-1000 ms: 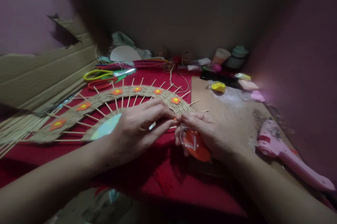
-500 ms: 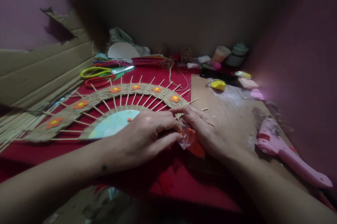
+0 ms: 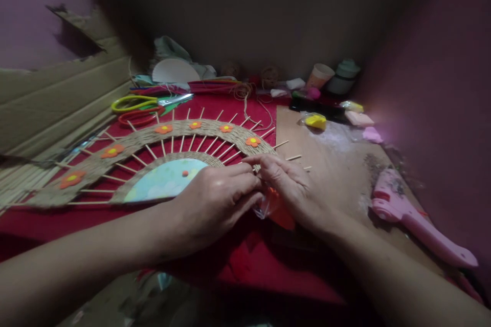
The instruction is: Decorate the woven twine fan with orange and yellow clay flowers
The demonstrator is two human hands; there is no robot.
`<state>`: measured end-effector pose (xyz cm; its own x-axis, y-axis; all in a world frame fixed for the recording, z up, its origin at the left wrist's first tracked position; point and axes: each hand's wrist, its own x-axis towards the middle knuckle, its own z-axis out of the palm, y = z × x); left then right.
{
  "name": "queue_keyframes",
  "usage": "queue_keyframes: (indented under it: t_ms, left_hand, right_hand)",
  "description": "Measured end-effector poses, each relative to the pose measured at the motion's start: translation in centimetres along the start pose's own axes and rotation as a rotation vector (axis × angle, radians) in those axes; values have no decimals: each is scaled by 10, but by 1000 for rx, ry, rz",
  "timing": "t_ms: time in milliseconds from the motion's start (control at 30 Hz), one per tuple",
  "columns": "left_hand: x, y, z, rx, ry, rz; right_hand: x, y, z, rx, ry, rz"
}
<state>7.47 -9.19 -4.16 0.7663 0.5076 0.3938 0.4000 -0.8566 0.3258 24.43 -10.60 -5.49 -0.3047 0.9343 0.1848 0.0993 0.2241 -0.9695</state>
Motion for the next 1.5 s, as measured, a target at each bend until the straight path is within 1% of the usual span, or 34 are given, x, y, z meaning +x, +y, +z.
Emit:
queue_keyframes:
  t_ms: [100, 200, 333, 400, 467, 500, 567, 633, 667, 700, 833, 1000, 1133, 1300, 1400, 1467, 1500]
  left_hand:
    - [0, 1, 0, 15, -20, -10]
    - [-1, -1, 3, 25, -26, -27]
    - [-1, -1, 5, -40, 4, -33]
    - [0, 1, 3, -98, 8, -87]
    - [1, 2, -3, -267, -50, -249]
    - [2, 1, -7, -416, -91, -357]
    - [4, -3, -16, -807, -161, -559]
    - [5, -10, -23, -1140, -132, -666]
    - [5, -14, -25, -1245, -110, -692]
    - [5, -17, -26, -1305, -95, -710]
    - [4, -25, -24, -1355, -83, -753]
    - [5, -22, -22, -1443, -44, -770]
    - [6, -20, -22, -1489, -27, -779]
    - [5, -25, -21, -1488, -23, -759]
    - [4, -27, -19, -1478, 49, -745]
    - [3, -27, -20, -1424, 63, -734]
    - [2, -26, -20, -1371, 47, -730]
  right_hand:
    - [0, -1, 1, -28, 10, 17]
    - [-2, 1, 2, 0, 9, 40]
    - [-3, 5, 5, 16, -19, 15]
    - [-3, 6, 6, 31, -22, -7]
    - [-2, 5, 6, 63, -31, -3]
    - [-1, 5, 5, 73, -34, 0]
    - [0, 3, 4, 63, -27, 4]
    - [0, 2, 3, 22, 1, 11]
    - [0, 2, 3, 5, 17, 17]
    - [0, 3, 2, -4, 30, 28]
    - [1, 5, 2, -13, 46, 42]
    - [1, 3, 2, 0, 47, 38]
    - [0, -1, 2, -20, 48, 74]
    - [0, -2, 0, 8, 53, 106]
    - [0, -1, -1, 50, 41, 117]
    - [0, 0, -1, 88, 30, 131]
    - [0, 0, -2, 93, 30, 131]
